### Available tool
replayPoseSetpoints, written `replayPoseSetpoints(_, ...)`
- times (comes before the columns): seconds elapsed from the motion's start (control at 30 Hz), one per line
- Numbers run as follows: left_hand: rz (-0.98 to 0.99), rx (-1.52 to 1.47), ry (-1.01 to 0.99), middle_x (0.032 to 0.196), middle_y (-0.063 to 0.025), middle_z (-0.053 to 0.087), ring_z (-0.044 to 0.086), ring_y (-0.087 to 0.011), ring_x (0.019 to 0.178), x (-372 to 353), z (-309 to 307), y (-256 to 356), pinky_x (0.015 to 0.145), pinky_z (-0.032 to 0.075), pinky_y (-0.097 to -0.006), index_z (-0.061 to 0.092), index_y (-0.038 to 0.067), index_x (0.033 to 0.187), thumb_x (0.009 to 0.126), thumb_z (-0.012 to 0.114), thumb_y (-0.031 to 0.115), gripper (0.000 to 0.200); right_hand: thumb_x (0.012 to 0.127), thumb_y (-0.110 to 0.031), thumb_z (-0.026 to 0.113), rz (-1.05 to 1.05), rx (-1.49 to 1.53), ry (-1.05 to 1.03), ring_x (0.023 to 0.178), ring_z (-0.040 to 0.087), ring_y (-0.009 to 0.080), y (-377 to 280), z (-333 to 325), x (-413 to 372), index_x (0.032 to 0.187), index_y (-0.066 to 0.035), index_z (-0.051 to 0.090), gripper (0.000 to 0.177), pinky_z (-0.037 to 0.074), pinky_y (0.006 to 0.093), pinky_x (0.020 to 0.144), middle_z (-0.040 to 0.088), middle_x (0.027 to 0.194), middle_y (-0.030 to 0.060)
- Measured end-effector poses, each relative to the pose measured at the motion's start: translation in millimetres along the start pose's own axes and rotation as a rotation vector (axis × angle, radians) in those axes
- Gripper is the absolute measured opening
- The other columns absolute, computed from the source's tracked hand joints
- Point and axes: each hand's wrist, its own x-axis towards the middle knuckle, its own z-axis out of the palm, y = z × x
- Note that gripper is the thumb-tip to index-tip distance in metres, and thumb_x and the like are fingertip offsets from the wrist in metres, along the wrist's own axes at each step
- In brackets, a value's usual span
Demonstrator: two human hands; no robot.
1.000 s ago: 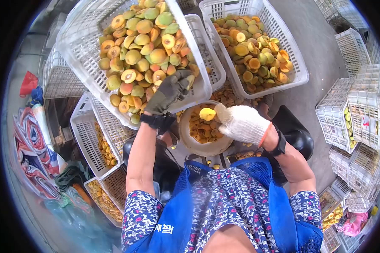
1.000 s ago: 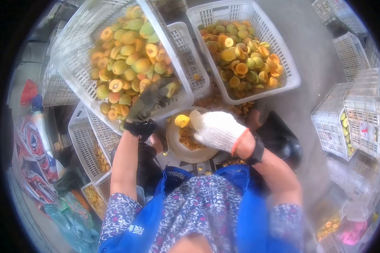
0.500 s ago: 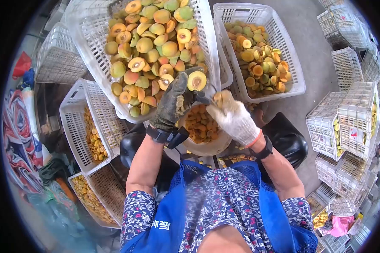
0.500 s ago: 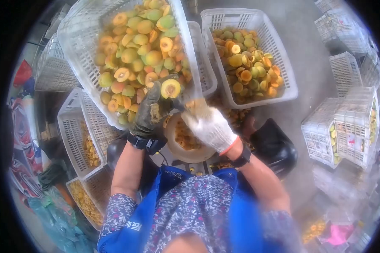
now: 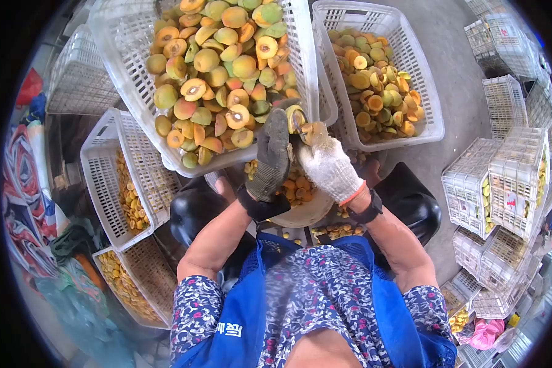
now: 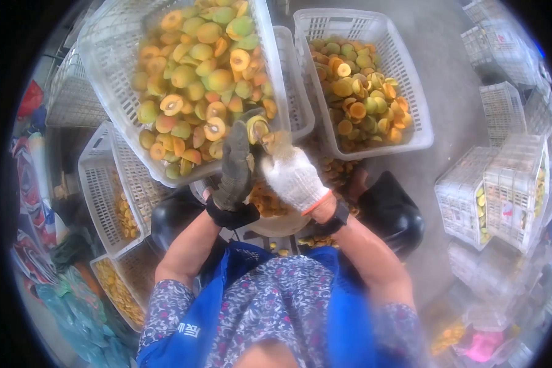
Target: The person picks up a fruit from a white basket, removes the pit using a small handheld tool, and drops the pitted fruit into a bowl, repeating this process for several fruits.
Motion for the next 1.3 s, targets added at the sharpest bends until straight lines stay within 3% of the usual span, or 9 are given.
replayPoseSetpoints(0.43,0.024,-0.090,-0.085,0.103,-0.0068,0.060,0.058,-0.0141,0.093,10.5,3.5,19.6,0.082,0.048,-0.0292,0.057,0.001,0.113,0.104,0.036,0.034,0.041,0.077,-0.005,0.058,0.083,0.650,-0.133,0.076,0.062,0.0330,26.9,-16.6,5.3,0.083,-0.001,0.059,0.007,0.053,0.0399,0.064,0.060,0.087,0.0173)
replayPoseSetpoints(0.6,-0.546,-1.029,-0.043,0.098,-0.0049,0.062,0.061,-0.0149,0.088,16.7,15.6,21.4,0.083,0.053,-0.0300,0.056,0.002,0.116,0.101,0.040,0.048,0.051,0.077,-0.006,0.058,0.011,0.426,-0.031,0.077,0.062,0.0330,30.0,4.5,-2.5,0.082,-0.001,0.058,0.008,0.052,0.0396,0.063,0.060,0.087,0.0172)
replayPoseSetpoints(0.87,-0.508,-0.933,0.076,0.083,-0.0068,0.060,0.062,-0.0175,0.080,18.8,1.2,17.9,0.080,0.055,-0.0353,0.057,0.005,0.093,0.099,0.044,0.047,0.044,0.087,-0.014,0.054,0.188,0.885,-0.252,0.085,0.059,0.0436,16.5,1.5,14.6,0.101,0.001,0.057,0.021,0.048,0.0462,0.075,0.061,0.087,0.0247)
replayPoseSetpoints(0.93,-0.297,-0.939,-0.146,0.075,-0.0069,0.058,0.060,-0.0179,0.076,26.2,-6.8,7.2,0.081,0.054,-0.0416,0.058,0.006,0.081,0.100,0.042,0.046,0.047,0.087,-0.015,0.054,0.296,1.035,-0.349,0.085,0.059,0.0440,16.3,0.8,17.5,0.102,0.001,0.058,0.022,0.049,0.0459,0.076,0.061,0.086,0.0254)
replayPoseSetpoints(1.03,-0.206,-0.857,-0.232,0.068,-0.0067,0.054,0.054,-0.0197,0.068,23.6,-8.9,11.3,0.082,0.051,-0.0458,0.056,0.007,0.073,0.101,0.038,0.047,0.052,0.088,-0.020,0.057,0.057,0.856,-0.326,0.080,0.064,0.0341,17.4,4.3,17.0,0.102,0.000,0.060,0.024,0.050,0.0401,0.073,0.065,0.088,0.0185)
replayPoseSetpoints(1.1,-0.248,-0.964,-0.315,0.067,-0.0064,0.051,0.052,-0.0203,0.066,20.9,-10.6,19.1,0.082,0.050,-0.0468,0.054,0.008,0.070,0.101,0.036,0.047,0.053,0.089,-0.026,0.061,0.481,1.414,-0.808,0.072,0.062,0.0188,16.0,-18.8,24.1,0.104,-0.001,0.062,0.030,0.050,0.0319,0.066,0.066,0.084,0.0067)
replayPoseSetpoints(1.13,-0.291,-1.074,-0.393,0.066,-0.0060,0.049,0.049,-0.0209,0.063,21.1,-10.8,23.1,0.082,0.050,-0.0478,0.052,0.009,0.067,0.101,0.034,0.048,0.055,0.088,-0.030,0.064,0.492,1.611,-0.752,0.067,0.055,0.0060,10.9,-19.4,23.9,0.103,-0.001,0.063,0.032,0.047,0.0237,0.059,0.061,0.080,-0.0020)
replayPoseSetpoints(1.23,-0.364,-1.338,-0.348,0.067,-0.0060,0.048,0.048,-0.0220,0.065,24.1,-10.4,34.6,0.081,0.049,-0.0497,0.050,0.010,0.068,0.102,0.031,0.048,0.054,0.088,-0.028,0.067,0.804,2.163,-0.833,0.059,0.055,0.0081,6.2,-31.4,21.8,0.097,-0.006,0.064,0.025,0.044,0.0242,0.052,0.060,0.074,-0.0016)
replayPoseSetpoints(1.3,-0.491,-1.213,-0.188,0.069,-0.0067,0.048,0.048,-0.0219,0.066,28.2,-26.5,30.7,0.081,0.049,-0.0506,0.048,0.010,0.068,0.101,0.032,0.048,0.053,0.085,-0.027,0.067,0.679,1.978,-0.872,0.060,0.054,0.0078,12.3,-24.8,16.4,0.093,-0.004,0.063,0.025,0.043,0.0243,0.052,0.058,0.073,-0.0007)
